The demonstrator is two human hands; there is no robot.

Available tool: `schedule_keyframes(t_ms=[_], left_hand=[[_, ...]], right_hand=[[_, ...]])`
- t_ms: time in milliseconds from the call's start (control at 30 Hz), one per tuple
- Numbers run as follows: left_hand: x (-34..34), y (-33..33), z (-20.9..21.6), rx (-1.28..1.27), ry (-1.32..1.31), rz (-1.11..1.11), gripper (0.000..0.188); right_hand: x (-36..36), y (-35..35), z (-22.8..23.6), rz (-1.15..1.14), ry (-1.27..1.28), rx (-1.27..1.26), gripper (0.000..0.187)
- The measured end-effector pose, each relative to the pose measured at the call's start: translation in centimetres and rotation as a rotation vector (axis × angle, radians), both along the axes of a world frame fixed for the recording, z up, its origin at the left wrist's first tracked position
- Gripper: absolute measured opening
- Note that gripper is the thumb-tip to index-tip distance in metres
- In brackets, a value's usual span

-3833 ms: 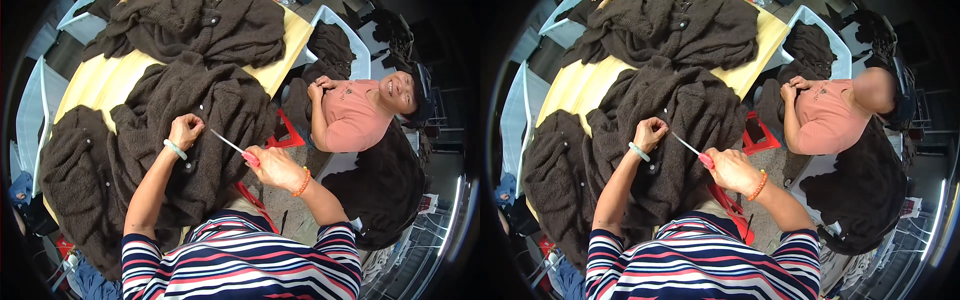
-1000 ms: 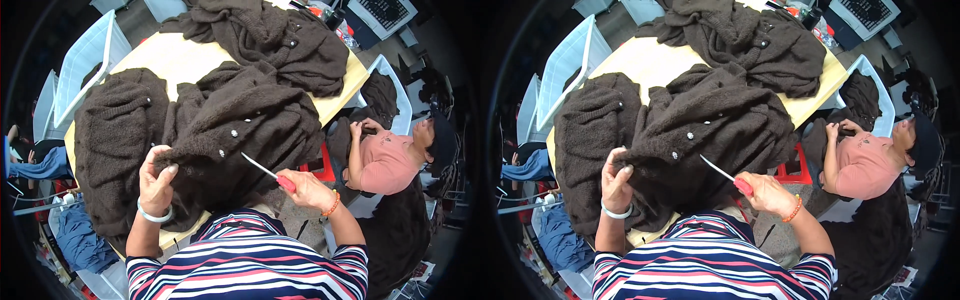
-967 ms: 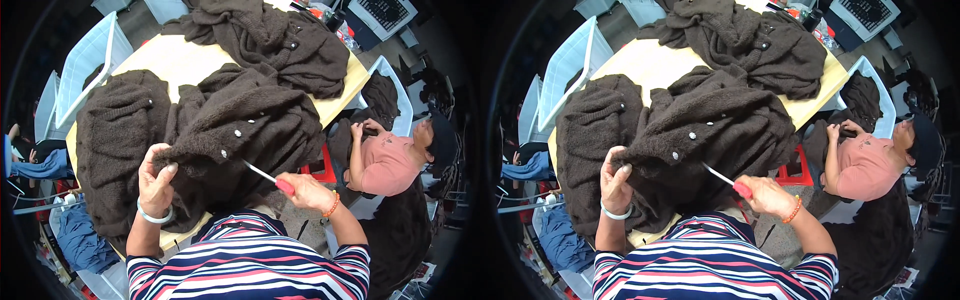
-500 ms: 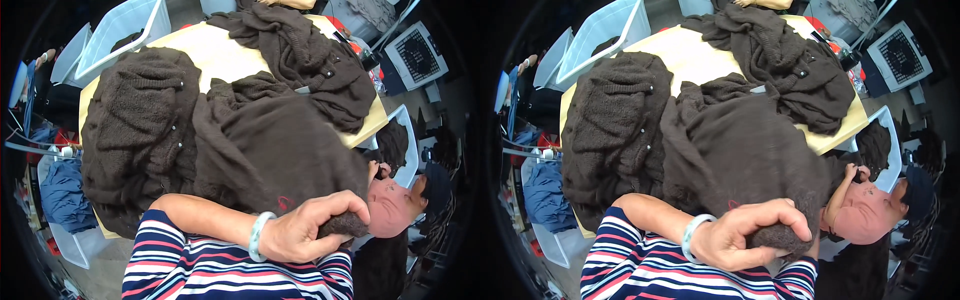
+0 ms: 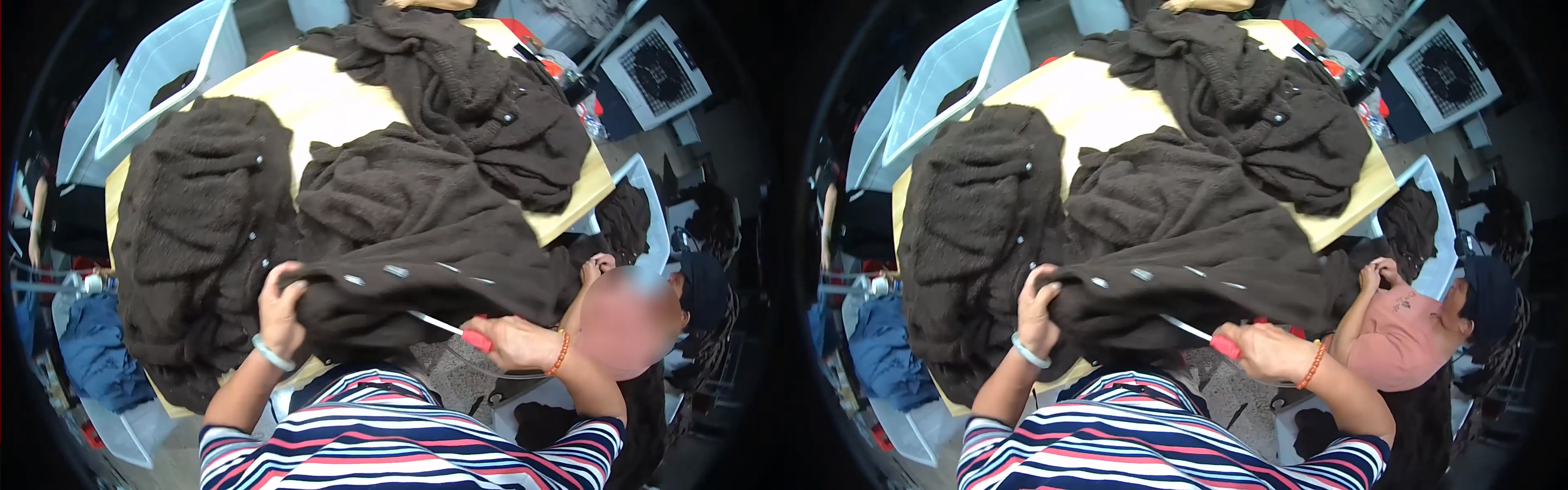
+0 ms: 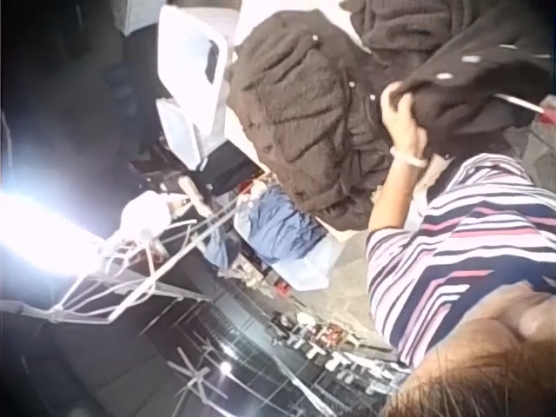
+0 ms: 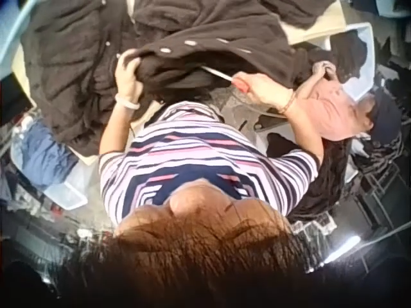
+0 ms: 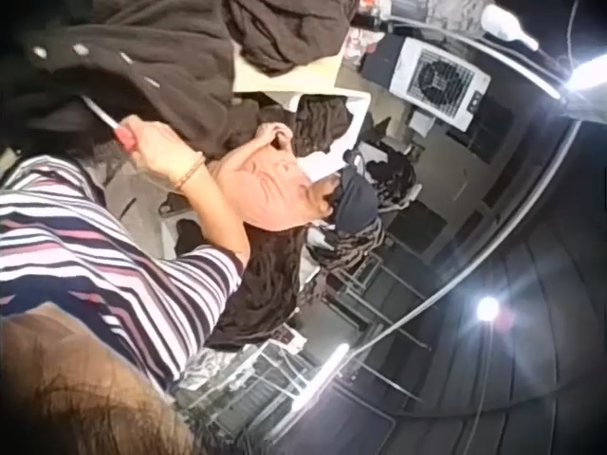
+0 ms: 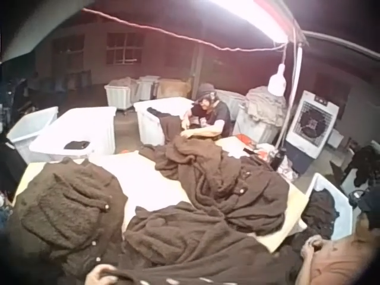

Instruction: Trimming loose threads from knitted sweaters using a small manual clipper.

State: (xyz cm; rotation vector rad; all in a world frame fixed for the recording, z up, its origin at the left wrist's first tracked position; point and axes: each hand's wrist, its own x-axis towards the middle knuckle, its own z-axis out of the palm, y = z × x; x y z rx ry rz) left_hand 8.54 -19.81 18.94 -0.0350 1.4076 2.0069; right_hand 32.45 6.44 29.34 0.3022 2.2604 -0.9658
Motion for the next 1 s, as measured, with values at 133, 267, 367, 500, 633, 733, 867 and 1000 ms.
schedule_keyframes(t_ms=[133,267,367,500,633,733,867,1000], left_hand=[[-1.0,-7.4,-6.9,-0.597,0.663,-0.522,0.027],[-3.7,-3.9,-4.5,-0.857,0.702,-0.814,0.039],[-7.3,2.7,-3.5,-0.594,0.736,-0.563,0.058],[-9.7,13.2,-6.1,-0.826,1.346,-0.630,0.058],[-10.9,24.4,-4.0,-0.639,1.498,-0.515,0.034],[-9.6,35.7,-1.3,-0.309,1.695,-0.497,0.049],[-7.4,48.2,-4.5,-0.604,1.840,-0.495,0.092],[-12.3,54.1,-9.7,-0.767,1.754,-0.499,0.061]], right_hand=[[0.1,2.0,2.8,-0.163,0.180,-0.164,0.039],[-0.8,4.6,-0.4,-0.340,0.521,0.060,0.037],[-2.8,6.3,-7.6,-0.388,0.537,0.061,0.038],[-6.5,6.4,-16.3,-0.493,0.409,-0.056,0.041],[-5.4,8.1,-15.1,-0.644,0.515,-0.211,0.042],[-3.0,10.2,-13.5,-0.906,0.380,-0.506,0.041],[-1.9,9.2,-17.7,-1.168,0.521,-0.595,0.039],[-2.3,8.4,-17.6,-1.151,0.596,-0.337,0.037]])
